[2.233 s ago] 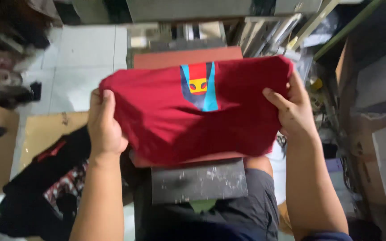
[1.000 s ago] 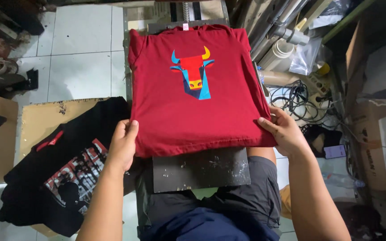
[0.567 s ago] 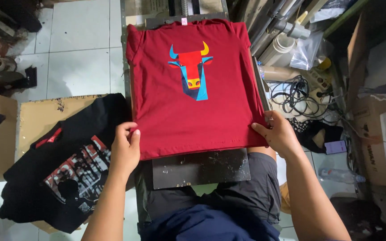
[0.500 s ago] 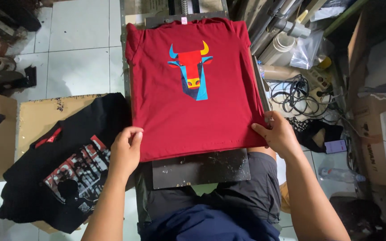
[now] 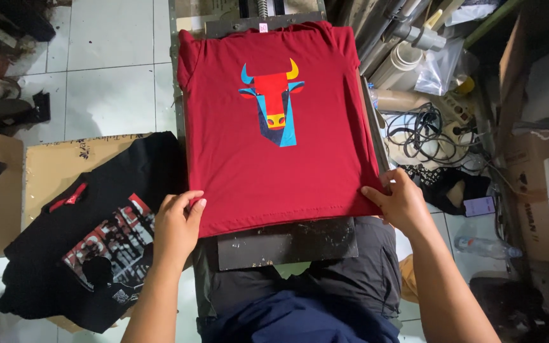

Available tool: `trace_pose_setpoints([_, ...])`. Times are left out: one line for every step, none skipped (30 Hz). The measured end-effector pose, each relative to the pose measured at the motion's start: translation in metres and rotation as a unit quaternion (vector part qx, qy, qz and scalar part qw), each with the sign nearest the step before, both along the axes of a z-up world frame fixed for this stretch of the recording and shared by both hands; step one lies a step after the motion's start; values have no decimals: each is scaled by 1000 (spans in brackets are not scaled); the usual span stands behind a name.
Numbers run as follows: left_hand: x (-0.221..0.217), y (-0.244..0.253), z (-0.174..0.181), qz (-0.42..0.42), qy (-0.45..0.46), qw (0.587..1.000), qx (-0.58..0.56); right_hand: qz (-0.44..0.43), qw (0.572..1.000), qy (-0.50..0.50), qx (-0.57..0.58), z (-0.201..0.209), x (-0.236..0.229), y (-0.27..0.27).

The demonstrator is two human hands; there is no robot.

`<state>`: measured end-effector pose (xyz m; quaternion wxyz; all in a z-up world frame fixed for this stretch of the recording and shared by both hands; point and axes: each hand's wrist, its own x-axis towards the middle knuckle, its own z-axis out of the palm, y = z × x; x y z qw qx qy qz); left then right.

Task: The person places a red t-shirt with a bull graphic onto a heat press machine, smooths it out, and operates the press. They then remove the shirt and place a black t-shirt with a graphic onto the press, smoothing it out as well.

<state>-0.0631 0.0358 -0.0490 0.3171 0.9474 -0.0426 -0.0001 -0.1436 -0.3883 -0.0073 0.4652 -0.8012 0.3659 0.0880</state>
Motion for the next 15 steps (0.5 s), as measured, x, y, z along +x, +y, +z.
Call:
trace_pose_setpoints([-1, 2, -4, 0, 0, 1000, 0, 0, 1000, 0, 0, -1, -1, 0])
trace_pose_setpoints([-1, 3, -8, -2, -10, 1000, -4, -7, 1000, 0, 0, -3, -2, 0])
trace_pose_setpoints([-2, 4, -12, -5, -20, 1000, -8, -14, 1000, 0, 0, -4, -3, -1])
trace_pose_setpoints([-4, 3, -11, -6, -19, 1000, -8, -15, 1000, 1, -1, -1, -4, -1])
trace_pose_setpoints([-5, 3, -10, -2, -21, 1000, -5, -10, 1000, 14, -5, 3, -3, 0])
trace_pose_setpoints([-6, 2, -9, 2, -22, 1000, -1, -5, 1000, 26, -9, 7, -2, 0])
trace_pose_setpoints([-6, 1, -7, 2, -22, 1000, -1, -5, 1000, 27, -9, 12, -2, 0])
trace_pose_setpoints([-7, 1, -5, 2, -22, 1000, 2, 13, 998, 50, -20, 18, -2, 0])
trace_pose_setpoints([-7, 0, -3, 2, -22, 1000, 5, 31, 996, 72, -31, 23, -2, 1])
trace_pose_setpoints([-6, 3, -4, 2, -23, 1000, 5, 31, 996, 72, -31, 23, -3, -6])
trace_pose_setpoints([-4, 5, -4, -2, -50, 998, 33, 89, 987, 96, -90, 23, -4, -13])
trace_pose_setpoints([-3, 8, -5, -5, -78, 995, 62, 146, 971, 119, -148, 23, -6, -20])
trace_pose_setpoints([8, 1, 2, -4, -79, 995, 62, 147, 971, 118, -148, 33, 2, -16])
trace_pose_setpoints([19, -6, 8, -24, -168, 984, 46, 167, 966, 70, -184, 43, 9, -11])
trace_pose_setpoints([25, -12, 14, -44, -252, 966, 31, 189, 957, 26, -217, 53, 12, -6])
